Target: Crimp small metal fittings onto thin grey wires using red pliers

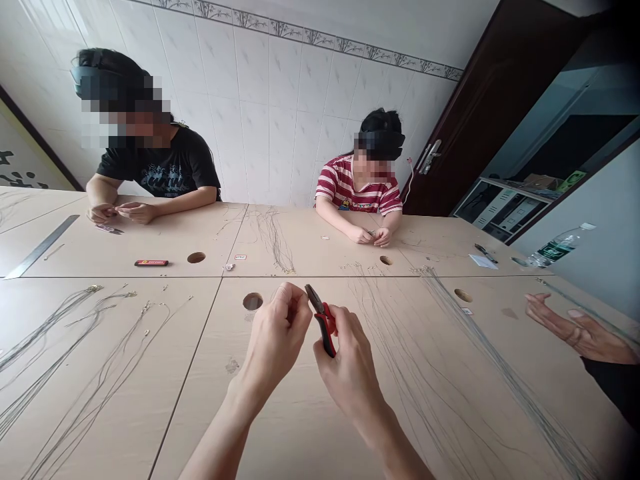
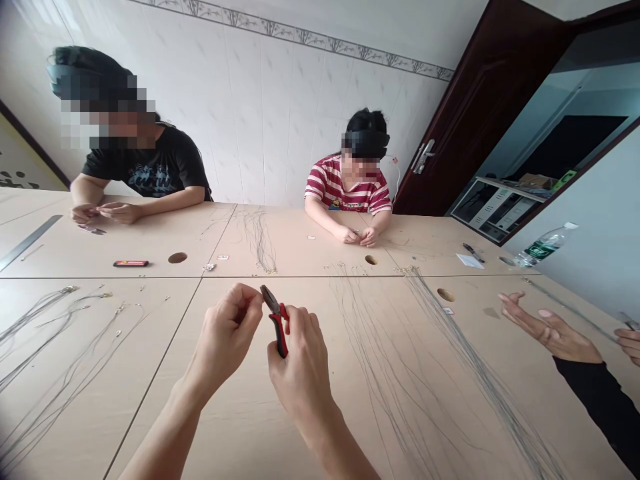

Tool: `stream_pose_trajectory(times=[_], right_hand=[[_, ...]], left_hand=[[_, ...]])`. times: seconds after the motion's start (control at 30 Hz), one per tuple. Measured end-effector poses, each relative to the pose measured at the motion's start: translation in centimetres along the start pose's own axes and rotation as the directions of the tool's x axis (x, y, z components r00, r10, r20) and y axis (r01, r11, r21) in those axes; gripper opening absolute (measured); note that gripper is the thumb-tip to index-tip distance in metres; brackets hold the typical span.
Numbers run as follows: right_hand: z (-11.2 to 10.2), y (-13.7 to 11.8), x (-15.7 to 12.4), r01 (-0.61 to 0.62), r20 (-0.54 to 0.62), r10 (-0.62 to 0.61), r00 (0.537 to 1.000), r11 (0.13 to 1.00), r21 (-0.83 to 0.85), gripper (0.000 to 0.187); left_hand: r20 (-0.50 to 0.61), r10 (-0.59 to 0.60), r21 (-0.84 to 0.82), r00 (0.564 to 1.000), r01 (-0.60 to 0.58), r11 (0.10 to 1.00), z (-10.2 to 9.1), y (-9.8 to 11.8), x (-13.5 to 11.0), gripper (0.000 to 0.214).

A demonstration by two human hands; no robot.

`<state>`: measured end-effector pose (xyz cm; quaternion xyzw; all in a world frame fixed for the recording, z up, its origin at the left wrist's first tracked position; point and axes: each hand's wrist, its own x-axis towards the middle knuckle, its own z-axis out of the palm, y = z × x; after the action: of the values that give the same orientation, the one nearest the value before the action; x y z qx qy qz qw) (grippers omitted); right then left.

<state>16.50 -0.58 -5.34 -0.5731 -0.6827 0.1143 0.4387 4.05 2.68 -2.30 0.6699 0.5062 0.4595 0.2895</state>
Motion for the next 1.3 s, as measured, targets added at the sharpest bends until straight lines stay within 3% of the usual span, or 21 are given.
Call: stream_pose_trajectory(times=[0.5,0.67,1.0,1.3], right_hand=[[0.19,0.28,-0.12,-0.014,-0.049,0.020,0.999,0.994,0.111,0.035],[0.06,0.33,-0.15,-0.019,-0.055,0.026,0.998,0.993,0.116,0.035],[-0.21,0.37,-0.20,-0.045,-0.034,0.051,0.998,0.988,0.150,0.035],[-0.17,0.81,-0.19,-0.070,-0.008,0.072,0.997,0.987,0.144,0.036]], left_hand=[[0.016,-0.044,-0.128,0.999,0.046,0.991,-0.39,0.54,-0.02,0.023],[0.007,-0.018,-0.153,1.000,0.019,0.988,-0.55,0.51,-0.19,0.016],[0.065,-0.031,-0.220,0.997,0.045,0.974,-0.72,0.67,-0.40,0.018],[0.096,-0.069,-0.161,0.993,0.084,0.983,-0.52,0.38,-0.26,0.021]])
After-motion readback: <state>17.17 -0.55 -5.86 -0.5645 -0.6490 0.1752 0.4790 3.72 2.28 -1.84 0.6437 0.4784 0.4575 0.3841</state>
